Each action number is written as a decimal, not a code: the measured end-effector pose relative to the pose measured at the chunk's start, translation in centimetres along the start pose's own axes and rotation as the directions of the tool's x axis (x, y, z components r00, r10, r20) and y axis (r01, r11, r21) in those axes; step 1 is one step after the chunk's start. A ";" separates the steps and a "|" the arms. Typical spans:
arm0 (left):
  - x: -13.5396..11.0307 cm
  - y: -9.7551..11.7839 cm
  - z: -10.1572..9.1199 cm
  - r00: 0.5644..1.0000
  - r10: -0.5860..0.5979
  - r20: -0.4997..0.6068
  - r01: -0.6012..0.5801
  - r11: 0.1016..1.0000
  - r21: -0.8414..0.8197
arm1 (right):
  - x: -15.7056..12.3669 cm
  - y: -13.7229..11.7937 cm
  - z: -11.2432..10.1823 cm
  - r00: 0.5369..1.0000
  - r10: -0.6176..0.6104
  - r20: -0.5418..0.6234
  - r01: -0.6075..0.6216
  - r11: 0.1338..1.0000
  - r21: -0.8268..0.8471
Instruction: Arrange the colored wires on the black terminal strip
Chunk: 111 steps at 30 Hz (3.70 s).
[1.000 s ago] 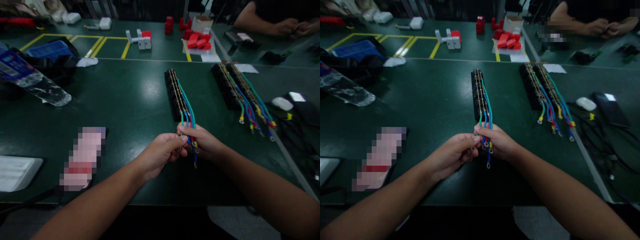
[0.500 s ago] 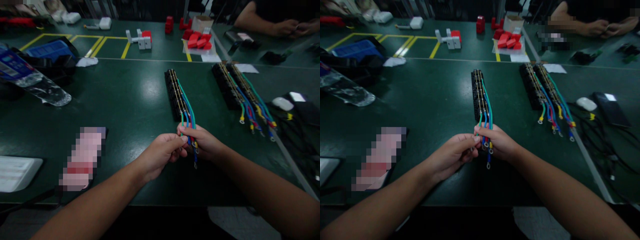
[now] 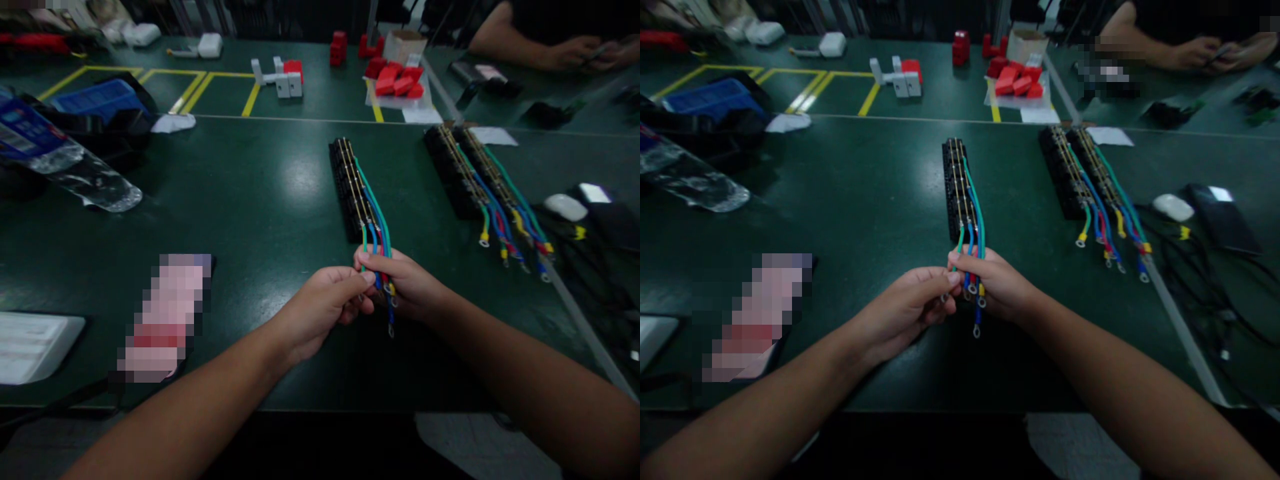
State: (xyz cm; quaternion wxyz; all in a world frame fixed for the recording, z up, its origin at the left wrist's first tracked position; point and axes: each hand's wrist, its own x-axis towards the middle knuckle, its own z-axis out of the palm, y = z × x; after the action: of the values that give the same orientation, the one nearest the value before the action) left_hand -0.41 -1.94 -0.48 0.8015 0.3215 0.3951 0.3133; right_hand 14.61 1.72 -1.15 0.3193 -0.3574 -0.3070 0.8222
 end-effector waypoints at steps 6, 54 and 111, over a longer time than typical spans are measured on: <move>0.0 0.0 0.0 1.000 -0.007 -0.003 0.007 1.000 -0.003 | 0.0 0.1 0.0 1.000 0.001 0.000 -0.001 1.000 -0.005; -0.1 -0.1 0.0 1.000 0.008 -0.009 -0.008 1.000 0.010 | 0.0 0.1 0.1 1.000 -0.002 -0.004 0.002 1.000 0.020; -0.2 0.0 0.2 0.999 0.009 -0.038 -0.009 1.000 0.016 | -0.1 -0.1 0.3 1.000 0.013 -0.008 -0.013 1.000 0.014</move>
State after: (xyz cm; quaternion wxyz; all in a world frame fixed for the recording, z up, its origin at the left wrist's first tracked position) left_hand -0.34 -2.17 -0.31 0.7898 0.3237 0.4113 0.3198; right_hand 14.47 1.65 -0.86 0.3179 -0.3604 -0.2975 0.8249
